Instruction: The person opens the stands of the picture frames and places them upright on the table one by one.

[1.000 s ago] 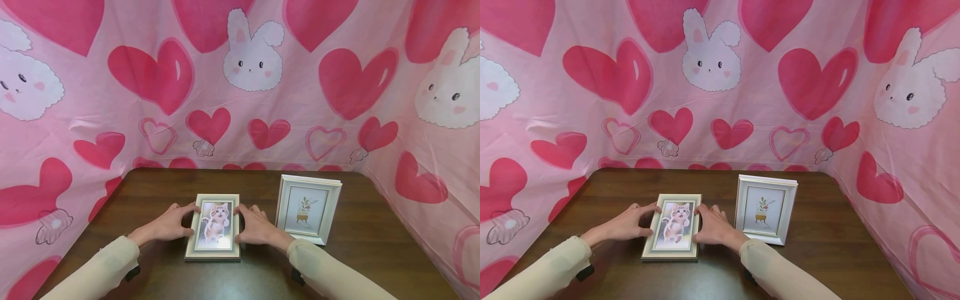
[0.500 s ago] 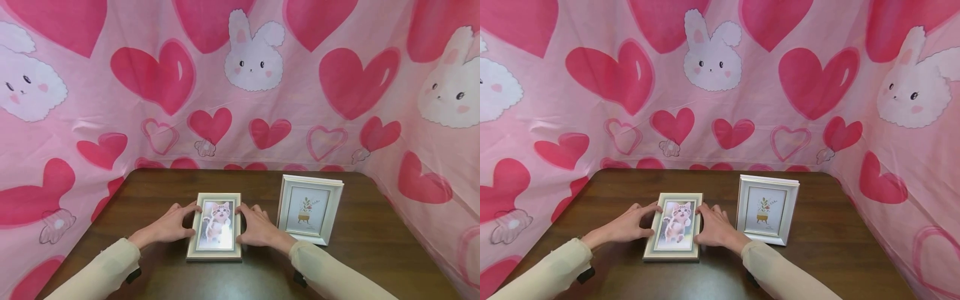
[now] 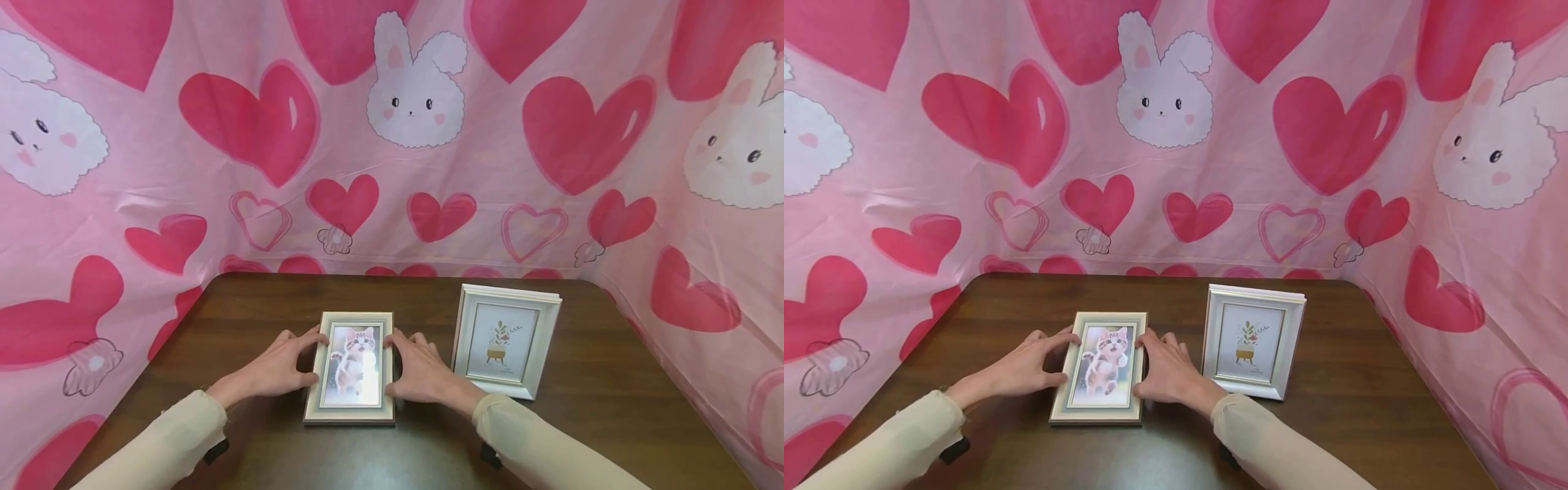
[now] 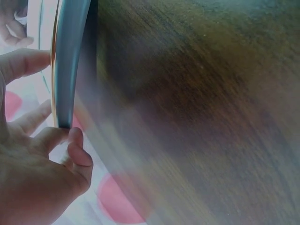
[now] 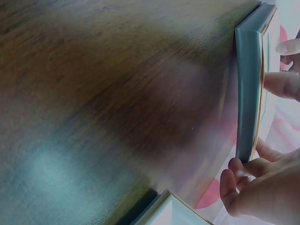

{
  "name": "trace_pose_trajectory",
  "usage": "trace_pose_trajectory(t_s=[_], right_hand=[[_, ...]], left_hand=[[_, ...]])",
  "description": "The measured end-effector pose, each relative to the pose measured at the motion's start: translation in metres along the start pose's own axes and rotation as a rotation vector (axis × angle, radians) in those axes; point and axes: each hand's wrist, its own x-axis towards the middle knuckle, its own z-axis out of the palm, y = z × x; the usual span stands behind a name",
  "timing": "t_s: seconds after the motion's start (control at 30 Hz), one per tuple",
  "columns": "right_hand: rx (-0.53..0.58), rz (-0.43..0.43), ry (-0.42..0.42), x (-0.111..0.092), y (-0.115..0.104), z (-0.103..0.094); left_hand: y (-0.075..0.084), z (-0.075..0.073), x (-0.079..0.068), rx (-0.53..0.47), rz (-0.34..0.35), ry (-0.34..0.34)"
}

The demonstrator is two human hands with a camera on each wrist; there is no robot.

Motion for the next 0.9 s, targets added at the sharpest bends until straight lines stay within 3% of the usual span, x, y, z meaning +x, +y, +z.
trace_pose_trajectory(t_s=[0.9], right_hand=[[-0.032, -0.043, 0.041, -0.0043, -0.0015, -0.0006]], left_hand=[[0.0036, 0.0021, -0.007, 0.026, 0.009, 0.063]])
